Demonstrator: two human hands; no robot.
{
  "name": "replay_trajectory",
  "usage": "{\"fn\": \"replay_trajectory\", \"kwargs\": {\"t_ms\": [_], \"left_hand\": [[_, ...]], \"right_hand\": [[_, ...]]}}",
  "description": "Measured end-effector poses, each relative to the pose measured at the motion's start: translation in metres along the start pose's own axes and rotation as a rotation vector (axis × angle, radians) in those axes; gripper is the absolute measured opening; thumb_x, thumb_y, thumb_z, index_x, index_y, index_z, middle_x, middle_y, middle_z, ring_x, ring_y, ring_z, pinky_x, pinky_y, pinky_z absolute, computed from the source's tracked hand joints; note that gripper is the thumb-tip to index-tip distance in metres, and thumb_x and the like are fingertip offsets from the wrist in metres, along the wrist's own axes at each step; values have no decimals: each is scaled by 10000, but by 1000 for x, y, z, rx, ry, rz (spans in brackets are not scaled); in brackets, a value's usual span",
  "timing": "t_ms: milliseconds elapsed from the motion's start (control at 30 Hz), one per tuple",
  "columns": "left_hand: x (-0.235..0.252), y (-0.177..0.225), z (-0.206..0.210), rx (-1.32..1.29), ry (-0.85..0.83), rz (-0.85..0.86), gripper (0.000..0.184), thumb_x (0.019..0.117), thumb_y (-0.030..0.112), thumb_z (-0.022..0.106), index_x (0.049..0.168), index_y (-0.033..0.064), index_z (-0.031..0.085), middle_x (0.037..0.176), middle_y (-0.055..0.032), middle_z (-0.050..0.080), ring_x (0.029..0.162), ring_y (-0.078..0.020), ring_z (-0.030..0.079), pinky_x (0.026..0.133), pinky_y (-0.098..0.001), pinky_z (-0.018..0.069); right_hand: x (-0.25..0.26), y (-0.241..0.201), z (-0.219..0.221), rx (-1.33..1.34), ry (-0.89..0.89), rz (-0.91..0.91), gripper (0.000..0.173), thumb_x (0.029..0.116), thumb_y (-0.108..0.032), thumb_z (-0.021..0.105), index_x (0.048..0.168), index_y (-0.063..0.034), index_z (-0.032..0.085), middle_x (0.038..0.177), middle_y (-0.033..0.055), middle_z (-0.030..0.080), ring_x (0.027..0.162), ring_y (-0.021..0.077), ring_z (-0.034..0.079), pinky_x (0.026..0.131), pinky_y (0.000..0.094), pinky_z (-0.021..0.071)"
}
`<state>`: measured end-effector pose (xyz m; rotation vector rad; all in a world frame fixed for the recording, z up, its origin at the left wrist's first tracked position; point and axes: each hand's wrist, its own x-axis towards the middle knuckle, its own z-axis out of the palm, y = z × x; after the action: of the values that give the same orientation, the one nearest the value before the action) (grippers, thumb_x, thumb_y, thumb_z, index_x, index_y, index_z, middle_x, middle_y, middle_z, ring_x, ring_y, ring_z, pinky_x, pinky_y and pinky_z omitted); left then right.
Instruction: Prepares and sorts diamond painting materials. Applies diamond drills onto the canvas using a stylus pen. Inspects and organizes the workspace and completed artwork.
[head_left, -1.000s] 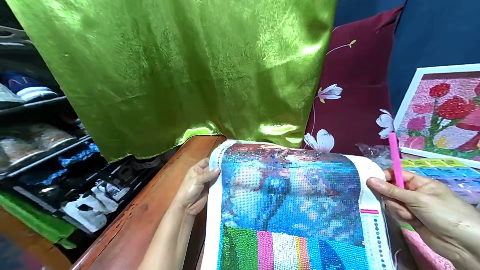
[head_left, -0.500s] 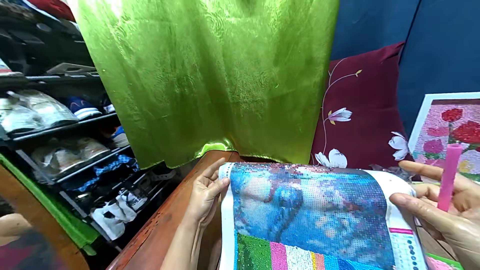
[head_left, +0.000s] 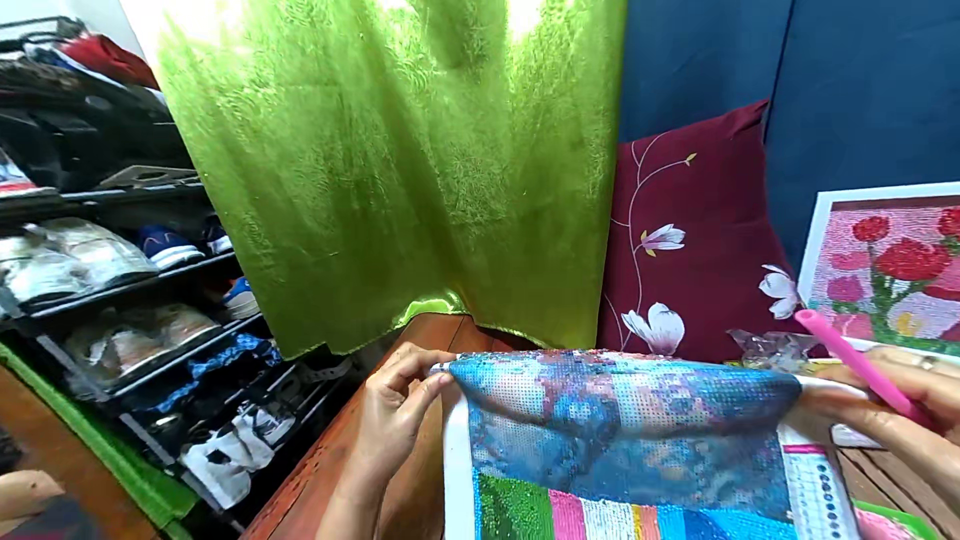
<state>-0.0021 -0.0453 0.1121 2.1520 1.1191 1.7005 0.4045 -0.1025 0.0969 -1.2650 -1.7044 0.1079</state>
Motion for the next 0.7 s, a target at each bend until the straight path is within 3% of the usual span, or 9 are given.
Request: {"fn": "replay_trajectory", "kwargs": {"t_ms": [67,133,200,233,300,433,533,633,700], "left_hand": [[0,0,4,40,22,-9,69,896,225,687,841,223,729,927,118,577,895,18,566,774,-131,487],[-1,0,9,4,-15,-52,109,924,208,646,828,208,699,1055,97,621,1014,-2,592,862,-172,514],[-3,2,19,-129,-8,-146,148,948,88,597,872,165,698,910,91,705,860,0,658,781,-189,556],[-4,3,26,-172,1,-204,173,954,44,561,871,152,667,795,88,681,750,0,643,712,-183,544],[-6,1,38,-201,-11,-312,180,969,8,526,877,118,636,711,71,628,663,-8,605,656,-181,519],[-10,-18,55,-131,-105,-581,120,1003,-14,578,906,16,641,704,-8,610,640,-62,587,645,-219,504],[-14,-35,67,-40,-181,-765,89,1021,19,593,950,-19,632,713,-54,591,623,-96,572,630,-243,499],[-24,-53,75,62,-272,-815,98,1025,44,602,990,-36,646,762,-74,607,661,-111,577,663,-273,502],[-29,-62,78,190,-340,-790,129,1024,77,620,996,-40,667,799,-104,639,715,-154,602,723,-337,514]], "right_hand": [[3,-3,-2,89,-9,49,116,894,-18,601,882,76,667,888,86,572,811,98,538,708,272,450],[7,-7,1,236,-7,179,77,927,14,580,885,31,643,836,1,578,730,6,534,654,180,447],[10,-8,8,375,5,331,120,981,9,549,908,-54,620,684,-67,585,567,-23,521,538,149,437],[12,-5,12,409,8,375,146,996,2,535,901,-80,609,648,-70,577,532,-18,513,509,148,432],[15,6,22,413,8,438,177,1010,1,527,875,-80,607,602,-50,546,494,3,489,479,163,411],[16,40,47,273,-79,588,134,1019,-33,577,901,-18,638,612,27,518,500,81,461,491,243,397],[18,48,62,115,-179,664,127,1017,-88,626,974,21,675,720,119,576,619,186,527,607,382,450],[20,51,75,-58,-270,613,172,1010,-102,647,1004,66,683,853,223,640,809,337,615,766,549,483],[21,52,83,-181,-324,565,182,1001,-101,662,978,78,686,892,259,652,887,404,630,819,597,469]]}}
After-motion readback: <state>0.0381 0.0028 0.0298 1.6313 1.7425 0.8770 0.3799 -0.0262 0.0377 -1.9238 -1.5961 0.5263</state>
